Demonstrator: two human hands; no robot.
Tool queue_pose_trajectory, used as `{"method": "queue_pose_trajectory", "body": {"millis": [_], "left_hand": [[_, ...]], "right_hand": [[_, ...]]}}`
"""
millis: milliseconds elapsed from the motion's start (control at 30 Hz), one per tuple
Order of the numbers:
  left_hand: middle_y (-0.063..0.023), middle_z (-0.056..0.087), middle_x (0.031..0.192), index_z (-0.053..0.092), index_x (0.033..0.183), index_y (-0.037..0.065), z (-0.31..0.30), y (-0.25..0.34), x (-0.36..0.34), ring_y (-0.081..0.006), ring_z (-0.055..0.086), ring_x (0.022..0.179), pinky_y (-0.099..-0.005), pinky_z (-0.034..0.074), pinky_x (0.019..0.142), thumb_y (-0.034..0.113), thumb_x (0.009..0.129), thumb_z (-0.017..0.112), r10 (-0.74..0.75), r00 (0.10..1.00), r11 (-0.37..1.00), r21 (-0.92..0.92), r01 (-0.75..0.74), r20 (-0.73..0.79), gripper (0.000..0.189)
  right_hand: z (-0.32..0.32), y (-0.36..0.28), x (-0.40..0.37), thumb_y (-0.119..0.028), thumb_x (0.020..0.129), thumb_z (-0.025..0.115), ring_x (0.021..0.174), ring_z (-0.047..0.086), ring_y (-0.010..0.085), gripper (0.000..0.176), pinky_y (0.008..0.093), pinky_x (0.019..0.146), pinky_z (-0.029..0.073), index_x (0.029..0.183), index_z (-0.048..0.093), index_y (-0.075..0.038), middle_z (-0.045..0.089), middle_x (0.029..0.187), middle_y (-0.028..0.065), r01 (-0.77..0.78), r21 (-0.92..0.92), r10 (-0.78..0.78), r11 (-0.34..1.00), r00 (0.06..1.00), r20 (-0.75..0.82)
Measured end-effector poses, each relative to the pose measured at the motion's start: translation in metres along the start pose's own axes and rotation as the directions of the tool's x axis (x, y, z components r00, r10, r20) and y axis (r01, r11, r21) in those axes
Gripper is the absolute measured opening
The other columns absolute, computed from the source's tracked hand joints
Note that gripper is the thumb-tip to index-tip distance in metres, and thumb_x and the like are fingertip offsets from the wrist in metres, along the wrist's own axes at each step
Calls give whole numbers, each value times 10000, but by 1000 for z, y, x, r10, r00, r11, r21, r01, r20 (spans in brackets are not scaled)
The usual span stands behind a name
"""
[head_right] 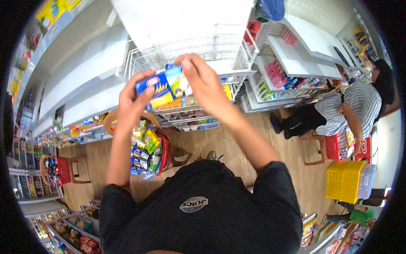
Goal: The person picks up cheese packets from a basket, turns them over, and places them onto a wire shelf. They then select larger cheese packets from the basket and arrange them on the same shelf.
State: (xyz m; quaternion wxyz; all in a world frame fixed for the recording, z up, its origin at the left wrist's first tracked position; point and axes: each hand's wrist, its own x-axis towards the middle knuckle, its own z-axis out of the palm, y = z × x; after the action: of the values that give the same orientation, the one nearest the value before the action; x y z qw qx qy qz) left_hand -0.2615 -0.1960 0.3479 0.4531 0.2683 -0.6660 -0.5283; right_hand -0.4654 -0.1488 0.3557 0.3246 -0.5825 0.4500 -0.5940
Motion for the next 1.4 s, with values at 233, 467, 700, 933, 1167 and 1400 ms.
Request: {"method": "queue_pose_trajectory", "body": {"millis": [233, 467, 700, 933, 1167, 1400], "left_hand": [[-107, 725, 969, 687, 1150, 44, 47, -22, 147, -158, 648, 837, -298, 518, 782, 188, 812, 771, -38, 960, 826, 549, -126, 277, 377], [-145, 722, 909, 669, 1015, 34, 86, -63, 186, -250, 694, 861, -352, 537, 794, 160, 687, 835, -198, 845, 580, 754, -308, 497, 388], [-132, 723, 943, 668, 1026, 60, 88, -77, 188, -288, 693, 900, -374, 526, 800, 318, 692, 820, -454, 688, 388, 821, -419, 566, 448], [-118, 724, 1010, 683, 1054, 75, 87, -80, 181, -290, 671, 992, -401, 502, 872, 281, 804, 724, -510, 611, 364, 796, -484, 605, 326], [-118, 708, 1076, 666, 1102, 57, 72, -99, 186, -269, 664, 1024, -387, 501, 927, 226, 874, 664, -484, 555, 626, 710, -321, 677, 283], [-134, 681, 1147, 628, 1190, 57, 62, -94, 181, -262, 649, 1063, -383, 493, 963, 219, 892, 653, -403, 641, 635, 703, -318, 654, 340]], "right_hand": [[-136, 15, 99, -240, 972, 575, 789, 656, 205, 250, 319, 689, 508, 1144, 621, -65, 672, 897, 105, 248, -598, -28, 762, 935, 353], [-142, 61, 123, -125, 783, 745, 939, 672, 376, 305, 444, 811, 530, 1055, 660, -18, 689, 980, 219, 396, -880, 392, 264, 789, 473], [-129, 92, 114, -25, 694, 734, 936, 698, 343, 268, 427, 754, 572, 959, 721, 12, 704, 981, 216, 400, -862, 506, 312, 698, 507], [-129, 112, 112, -29, 702, 683, 907, 699, 340, 267, 431, 722, 556, 964, 730, -13, 714, 953, 200, 322, -849, 556, 420, 648, 521], [-128, 110, 110, -12, 705, 635, 931, 686, 326, 342, 405, 777, 541, 1032, 722, -53, 717, 969, 174, 256, -865, 609, 432, 624, 489], [-127, 117, 115, 13, 737, 594, 1028, 656, 326, 408, 398, 869, 519, 1134, 672, -39, 687, 1102, 181, 142, -874, 626, 465, 645, 438]]}}
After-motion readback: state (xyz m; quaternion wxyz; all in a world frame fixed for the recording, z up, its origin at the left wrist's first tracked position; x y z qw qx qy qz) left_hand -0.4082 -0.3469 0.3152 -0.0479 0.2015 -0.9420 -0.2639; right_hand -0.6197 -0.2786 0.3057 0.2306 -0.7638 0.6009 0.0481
